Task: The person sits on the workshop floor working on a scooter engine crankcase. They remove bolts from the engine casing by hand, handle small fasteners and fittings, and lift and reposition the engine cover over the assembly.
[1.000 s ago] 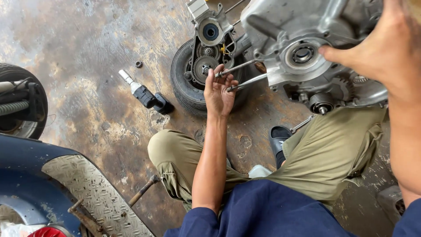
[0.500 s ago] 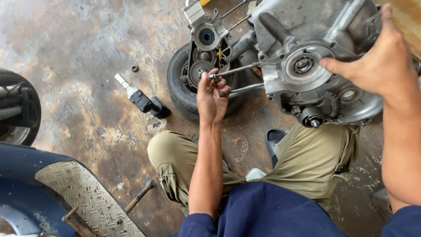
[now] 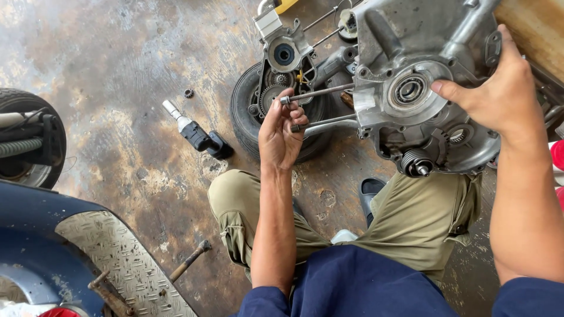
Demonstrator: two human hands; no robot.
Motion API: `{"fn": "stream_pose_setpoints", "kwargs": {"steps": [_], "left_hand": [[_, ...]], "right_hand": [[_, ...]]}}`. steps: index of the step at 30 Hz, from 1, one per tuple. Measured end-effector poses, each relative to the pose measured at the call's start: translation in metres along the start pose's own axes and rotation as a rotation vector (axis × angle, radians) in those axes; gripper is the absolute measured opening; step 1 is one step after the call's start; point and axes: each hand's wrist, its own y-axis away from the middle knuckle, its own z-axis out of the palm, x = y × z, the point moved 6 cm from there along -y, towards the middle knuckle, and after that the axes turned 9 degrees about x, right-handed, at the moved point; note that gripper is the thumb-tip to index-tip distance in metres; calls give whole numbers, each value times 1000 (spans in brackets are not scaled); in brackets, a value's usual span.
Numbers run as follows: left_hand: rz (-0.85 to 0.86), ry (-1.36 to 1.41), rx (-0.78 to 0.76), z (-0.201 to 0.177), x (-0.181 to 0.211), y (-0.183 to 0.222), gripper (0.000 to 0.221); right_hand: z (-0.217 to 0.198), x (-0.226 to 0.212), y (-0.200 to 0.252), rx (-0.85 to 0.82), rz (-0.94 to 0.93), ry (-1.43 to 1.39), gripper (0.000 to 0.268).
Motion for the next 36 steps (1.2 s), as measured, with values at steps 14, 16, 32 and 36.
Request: {"fn": "stream_pose_setpoints", "kwargs": {"steps": [14,16,32,36], "left_hand": [[38,114,-99,-10,-6,-4,18],[28,117,-88,-12,-5,1,18],[65,53,-82,-15,0,-6,17],[104,-2,-69,-13,4,-7,16]], "right_hand": [[7,-1,8,98,-41,66,84],[8,-1,13,103,-56,79,84],[15,8,12,86,68,249,88],[16,5,7,77,108,188,86]]}}
